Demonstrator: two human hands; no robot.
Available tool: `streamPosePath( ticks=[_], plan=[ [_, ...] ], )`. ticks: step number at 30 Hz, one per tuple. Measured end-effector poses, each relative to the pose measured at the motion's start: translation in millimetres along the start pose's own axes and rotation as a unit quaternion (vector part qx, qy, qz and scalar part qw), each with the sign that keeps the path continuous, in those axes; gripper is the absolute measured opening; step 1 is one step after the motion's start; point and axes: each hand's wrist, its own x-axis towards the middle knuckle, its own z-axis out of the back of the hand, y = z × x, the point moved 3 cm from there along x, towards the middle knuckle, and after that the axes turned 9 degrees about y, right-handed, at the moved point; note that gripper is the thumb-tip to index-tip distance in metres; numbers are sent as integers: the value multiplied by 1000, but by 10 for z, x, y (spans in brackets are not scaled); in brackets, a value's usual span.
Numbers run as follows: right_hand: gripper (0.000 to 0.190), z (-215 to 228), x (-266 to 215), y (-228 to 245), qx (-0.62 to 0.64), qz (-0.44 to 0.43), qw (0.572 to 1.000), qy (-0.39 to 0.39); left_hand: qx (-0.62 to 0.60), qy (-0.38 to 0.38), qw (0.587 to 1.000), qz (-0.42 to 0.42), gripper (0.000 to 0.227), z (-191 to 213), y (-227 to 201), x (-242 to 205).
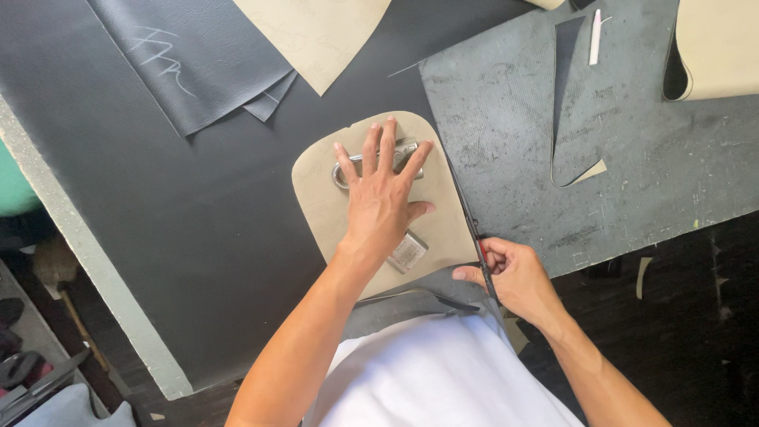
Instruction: The person uses shears to cut a dark sheet of material on a workbench, using a newspaper and padlocks as temporary weights. They then place a beige template on the sheet, trace its outline with a white marker, and cut the material to match the template shape.
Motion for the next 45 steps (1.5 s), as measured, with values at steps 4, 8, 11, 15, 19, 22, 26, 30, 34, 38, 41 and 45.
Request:
streamPosePath(
  ticks=[4,8,11,15,19,22,26,30,34,38,41,45],
  plan=[
    [31,18,-14,14,-11,11,1000,-5,1,-1,1000,-1,95,-1,-4,10],
    [31,44,-25,81,-17,-1,1000,-9,1,2,1000,0,94,0,-3,15],
    [34,63,19,151,-45,1,999,-15,1,1,1000,1,97,1,-2,19],
    [32,68,40,189,-32,8,999,-6,-4,-14,1000,-3,101,-4,-21,11],
    [30,95,66,233,-32,14,999,-4,-4,-5,1000,4,100,3,-7,28],
    [30,116,45,238,-30,14,999,8,-5,-2,1000,6,102,-1,-26,34],
    [28,121,85,245,-43,-3,999,11,-6,0,1000,13,105,19,-25,49],
    [29,118,106,220,-34,11,999,15,-3,17,1000,24,108,22,-34,79],
    [30,139,120,165,-27,-2,999,20,3,20,999,27,110,32,-41,98],
    [34,208,176,191,-46,25,999,16,6,18,999,35,111,34,-50,113],
    [34,234,219,206,-34,6,999,20,13,14,999,43,115,36,-70,102],
    [35,297,288,273,-33,23,998,41,21,12,998,60,123,67,-82,146]
  ],
)
